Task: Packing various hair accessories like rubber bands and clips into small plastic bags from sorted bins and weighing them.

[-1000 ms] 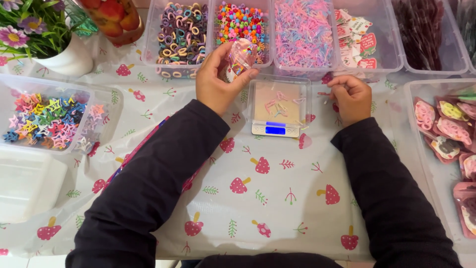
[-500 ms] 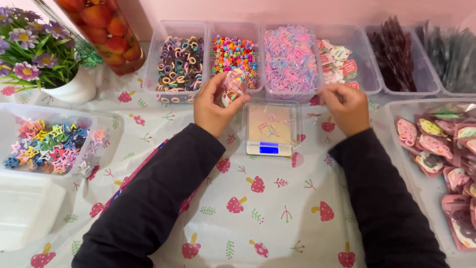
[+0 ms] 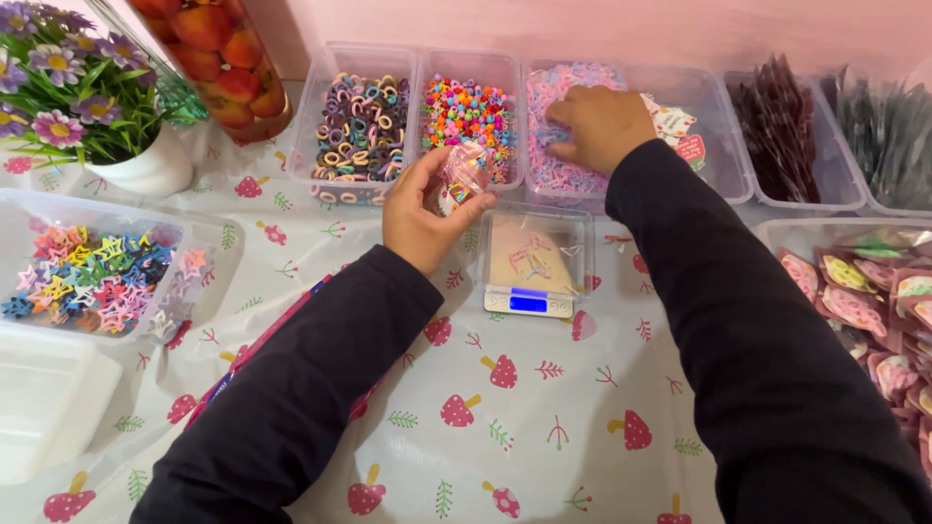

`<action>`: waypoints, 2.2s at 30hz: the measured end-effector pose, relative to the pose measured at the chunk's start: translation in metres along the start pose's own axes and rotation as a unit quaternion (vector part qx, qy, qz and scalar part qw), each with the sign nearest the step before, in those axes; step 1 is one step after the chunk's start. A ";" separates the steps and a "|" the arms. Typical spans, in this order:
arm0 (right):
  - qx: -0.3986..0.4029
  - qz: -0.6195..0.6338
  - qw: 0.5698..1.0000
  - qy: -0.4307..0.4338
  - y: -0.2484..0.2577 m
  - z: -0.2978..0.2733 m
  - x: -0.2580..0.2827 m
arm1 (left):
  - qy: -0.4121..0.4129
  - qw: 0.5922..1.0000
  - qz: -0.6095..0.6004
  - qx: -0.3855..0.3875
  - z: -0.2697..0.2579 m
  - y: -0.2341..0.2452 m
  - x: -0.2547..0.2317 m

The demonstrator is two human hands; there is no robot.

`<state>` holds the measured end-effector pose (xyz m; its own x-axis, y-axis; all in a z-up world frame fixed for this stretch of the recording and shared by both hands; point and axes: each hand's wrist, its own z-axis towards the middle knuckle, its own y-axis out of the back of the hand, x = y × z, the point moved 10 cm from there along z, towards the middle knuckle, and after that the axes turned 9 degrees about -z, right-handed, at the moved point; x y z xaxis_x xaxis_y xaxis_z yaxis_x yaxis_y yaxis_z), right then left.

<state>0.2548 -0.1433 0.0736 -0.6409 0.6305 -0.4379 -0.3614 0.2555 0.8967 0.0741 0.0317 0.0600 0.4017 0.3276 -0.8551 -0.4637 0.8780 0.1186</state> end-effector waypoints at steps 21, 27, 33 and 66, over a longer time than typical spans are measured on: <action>-0.151 0.634 0.710 -0.268 0.020 -0.083 -0.042 | -0.003 1.000 0.014 0.003 -0.001 -0.001 0.000; -0.157 0.594 0.781 -0.111 0.019 -0.114 0.019 | -0.114 0.992 -0.018 -0.052 -0.003 0.002 0.006; -0.266 0.324 0.907 -0.032 0.060 -0.143 0.059 | -0.114 0.992 -0.022 -0.051 -0.004 0.003 0.002; -0.295 0.574 0.727 -0.237 -0.071 -0.186 -0.020 | -0.027 1.000 -0.006 0.007 -0.001 -0.001 0.004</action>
